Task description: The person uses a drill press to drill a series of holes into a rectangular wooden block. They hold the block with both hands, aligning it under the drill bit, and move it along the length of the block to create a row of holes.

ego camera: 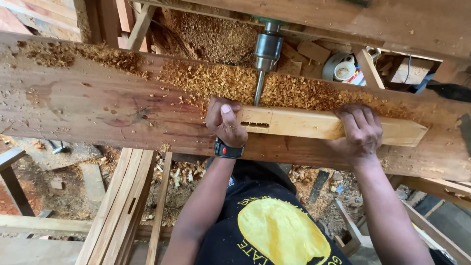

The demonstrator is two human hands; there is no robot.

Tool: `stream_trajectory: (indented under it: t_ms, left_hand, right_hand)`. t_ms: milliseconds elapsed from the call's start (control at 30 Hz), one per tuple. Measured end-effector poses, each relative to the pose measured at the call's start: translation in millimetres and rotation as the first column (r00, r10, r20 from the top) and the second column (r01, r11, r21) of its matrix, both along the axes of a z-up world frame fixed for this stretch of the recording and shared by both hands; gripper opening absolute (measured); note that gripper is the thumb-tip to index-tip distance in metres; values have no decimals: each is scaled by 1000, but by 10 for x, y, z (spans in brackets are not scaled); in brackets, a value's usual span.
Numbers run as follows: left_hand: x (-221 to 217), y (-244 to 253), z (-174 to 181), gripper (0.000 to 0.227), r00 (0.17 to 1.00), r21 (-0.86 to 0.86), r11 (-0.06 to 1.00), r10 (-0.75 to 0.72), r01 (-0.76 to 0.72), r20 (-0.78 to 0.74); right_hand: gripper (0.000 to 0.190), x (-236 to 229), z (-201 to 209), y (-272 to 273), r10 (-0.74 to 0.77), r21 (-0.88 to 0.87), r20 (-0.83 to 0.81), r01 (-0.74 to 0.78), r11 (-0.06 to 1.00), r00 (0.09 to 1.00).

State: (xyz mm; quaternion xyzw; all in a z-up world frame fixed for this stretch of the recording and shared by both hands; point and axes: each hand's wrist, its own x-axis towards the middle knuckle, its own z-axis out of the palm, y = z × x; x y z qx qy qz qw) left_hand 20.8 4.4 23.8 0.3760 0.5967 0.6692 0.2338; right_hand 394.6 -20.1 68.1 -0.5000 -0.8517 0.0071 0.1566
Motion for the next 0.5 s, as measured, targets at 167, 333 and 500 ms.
stream_trajectory:
  t_ms: [167,333,500]
  left_hand:
    - [-88,-80,58,50,996,6,997,-83,83,-13]
    - [-95,-19,124,50,996,7,997,-80,80,-39]
    - [-79,80,95,51,996,8,996,-85,85,-21]
  right_hand:
    - [56,-31,17,-101,-14,3,21,14,1000,1000]
    - [54,-195,161,-147,-24,-30,-51,22,999,998]
    - [36,-122,54,-153,-44,25,47,43,999,998]
